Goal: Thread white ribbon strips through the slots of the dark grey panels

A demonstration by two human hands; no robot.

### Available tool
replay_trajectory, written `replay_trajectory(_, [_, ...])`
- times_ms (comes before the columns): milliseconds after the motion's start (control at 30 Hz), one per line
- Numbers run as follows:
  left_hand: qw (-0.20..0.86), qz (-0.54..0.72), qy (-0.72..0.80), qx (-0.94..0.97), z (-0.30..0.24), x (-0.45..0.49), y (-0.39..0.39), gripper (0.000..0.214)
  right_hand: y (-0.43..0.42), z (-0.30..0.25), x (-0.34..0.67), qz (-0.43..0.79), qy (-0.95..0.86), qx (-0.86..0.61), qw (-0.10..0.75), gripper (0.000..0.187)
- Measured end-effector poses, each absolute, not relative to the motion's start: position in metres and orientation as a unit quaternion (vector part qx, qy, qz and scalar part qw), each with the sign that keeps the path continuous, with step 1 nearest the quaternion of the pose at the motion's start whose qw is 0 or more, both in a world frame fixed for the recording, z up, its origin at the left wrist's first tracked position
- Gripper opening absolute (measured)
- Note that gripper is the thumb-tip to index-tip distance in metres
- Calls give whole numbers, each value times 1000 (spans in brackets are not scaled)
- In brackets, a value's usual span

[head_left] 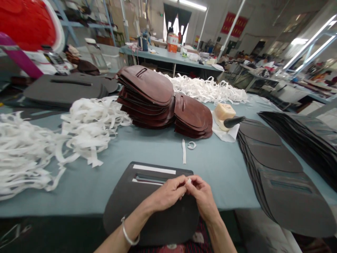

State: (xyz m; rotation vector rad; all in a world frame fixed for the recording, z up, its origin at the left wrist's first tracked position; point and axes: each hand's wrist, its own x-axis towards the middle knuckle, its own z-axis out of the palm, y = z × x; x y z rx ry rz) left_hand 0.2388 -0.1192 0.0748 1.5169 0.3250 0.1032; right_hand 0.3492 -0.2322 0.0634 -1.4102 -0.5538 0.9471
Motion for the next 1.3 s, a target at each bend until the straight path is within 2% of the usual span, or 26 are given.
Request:
replay_trajectory(133, [710, 28, 156, 686, 72, 226, -128, 26, -241, 59, 338, 438, -235, -602, 625, 16])
replay_trajectory(267, [725, 20, 185, 663, 65, 219, -134, 26, -245, 50, 328, 382, -222, -617, 651, 10])
replay_trajectory(433, [786, 22, 242, 568, 59, 218, -136, 32, -242, 41, 324, 351, -193, -618, 677, 10])
replay_trajectory(700, [891, 68, 237, 381, 63, 217, -129, 31, -239, 53, 325, 342, -266, -629, 646, 10])
replay_trajectory(933, [836, 81, 268, 471, 68, 215, -122, 27, -236, 60, 332, 289, -355, -650, 606, 9])
replay_trajectory(1100, [791, 180, 324, 487, 59, 214, -118, 24, -239, 54, 339, 296, -282, -672, 617, 12])
replay_trajectory(1300, [790, 218, 335, 464, 49, 220, -112, 21, -240, 44, 344, 325, -231, -719, 570, 22])
